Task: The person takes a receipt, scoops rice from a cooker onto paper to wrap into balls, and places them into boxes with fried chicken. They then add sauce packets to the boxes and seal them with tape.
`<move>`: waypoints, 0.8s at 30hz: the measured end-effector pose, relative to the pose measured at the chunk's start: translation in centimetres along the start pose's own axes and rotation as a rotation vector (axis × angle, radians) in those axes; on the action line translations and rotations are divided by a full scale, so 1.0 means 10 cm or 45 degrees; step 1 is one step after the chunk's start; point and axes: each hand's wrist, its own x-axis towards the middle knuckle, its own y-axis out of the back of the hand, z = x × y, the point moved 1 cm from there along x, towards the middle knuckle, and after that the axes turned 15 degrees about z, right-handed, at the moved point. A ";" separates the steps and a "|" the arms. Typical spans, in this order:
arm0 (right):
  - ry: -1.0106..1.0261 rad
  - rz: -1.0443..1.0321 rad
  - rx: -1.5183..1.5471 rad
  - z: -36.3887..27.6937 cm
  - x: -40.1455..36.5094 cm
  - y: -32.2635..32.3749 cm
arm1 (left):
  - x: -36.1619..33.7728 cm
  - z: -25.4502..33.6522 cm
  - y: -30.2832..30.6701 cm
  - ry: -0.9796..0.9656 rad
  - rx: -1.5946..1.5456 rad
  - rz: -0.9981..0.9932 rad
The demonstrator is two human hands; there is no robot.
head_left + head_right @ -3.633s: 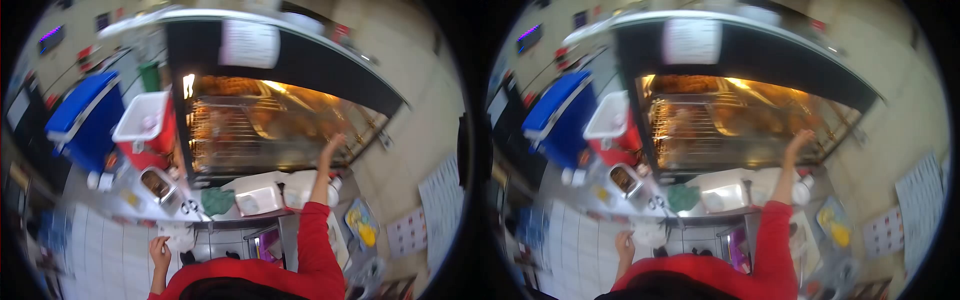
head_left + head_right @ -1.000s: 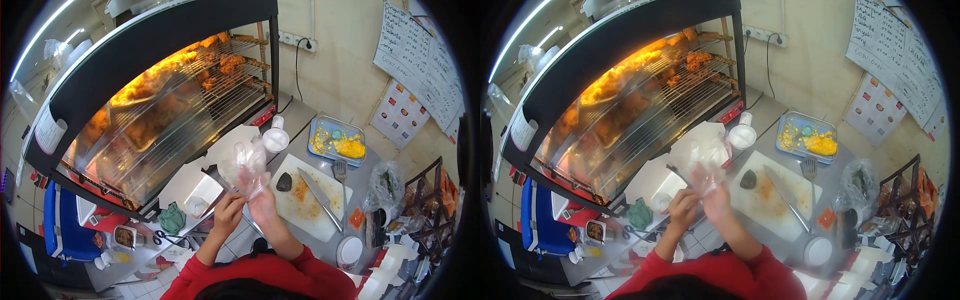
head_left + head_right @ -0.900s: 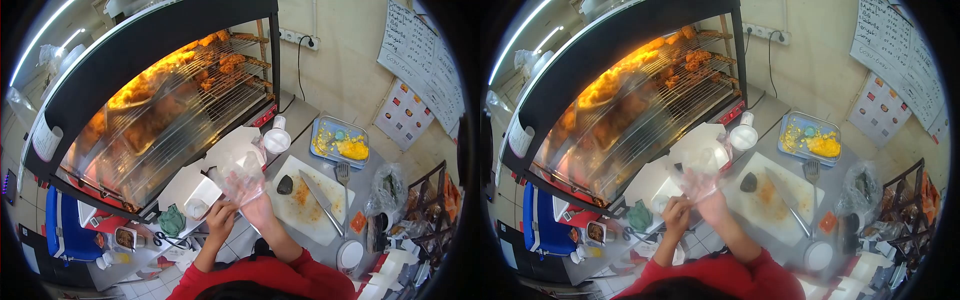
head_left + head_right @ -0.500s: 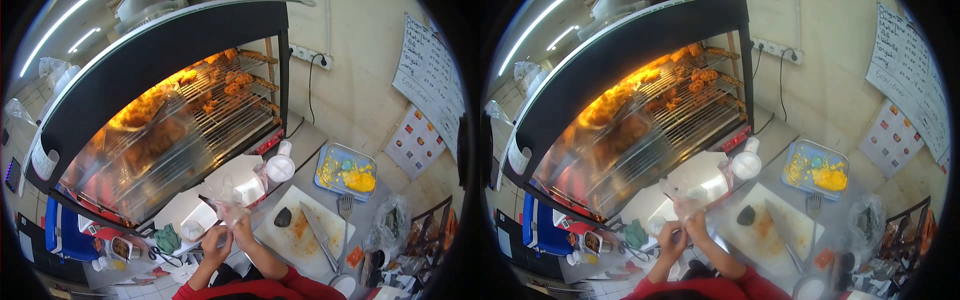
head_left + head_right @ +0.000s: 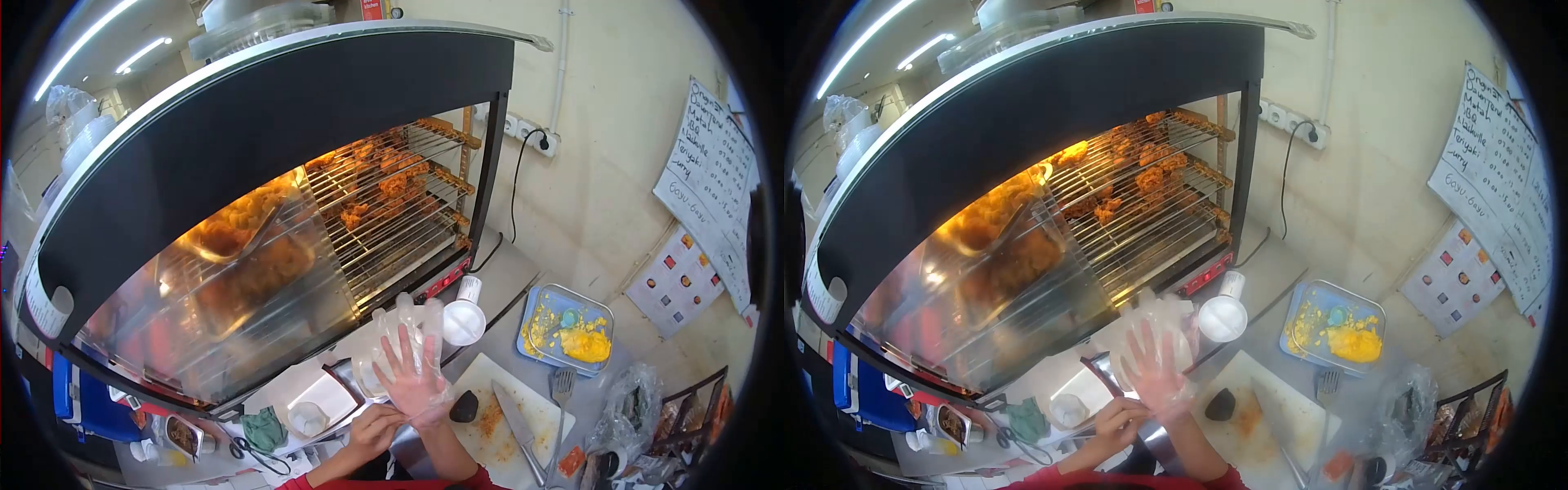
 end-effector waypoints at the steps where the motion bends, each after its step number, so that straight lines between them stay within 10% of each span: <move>1: 0.050 0.020 -0.121 -0.01 0.07 0.01 | 0.05 -0.02 -0.03 -0.020 -0.028 -0.034; 7: 0.082 0.515 -0.302 -0.03 0.50 -0.02 | 0.35 -0.26 -0.10 -0.060 -0.147 -0.297; 18: -0.032 0.080 0.192 -0.09 0.89 -0.20 | 0.40 -0.63 -0.21 0.240 -0.540 -0.433; 24: 0.325 0.366 -1.007 -0.09 1.12 0.30 | 0.35 -0.64 -0.27 0.289 -0.575 -0.630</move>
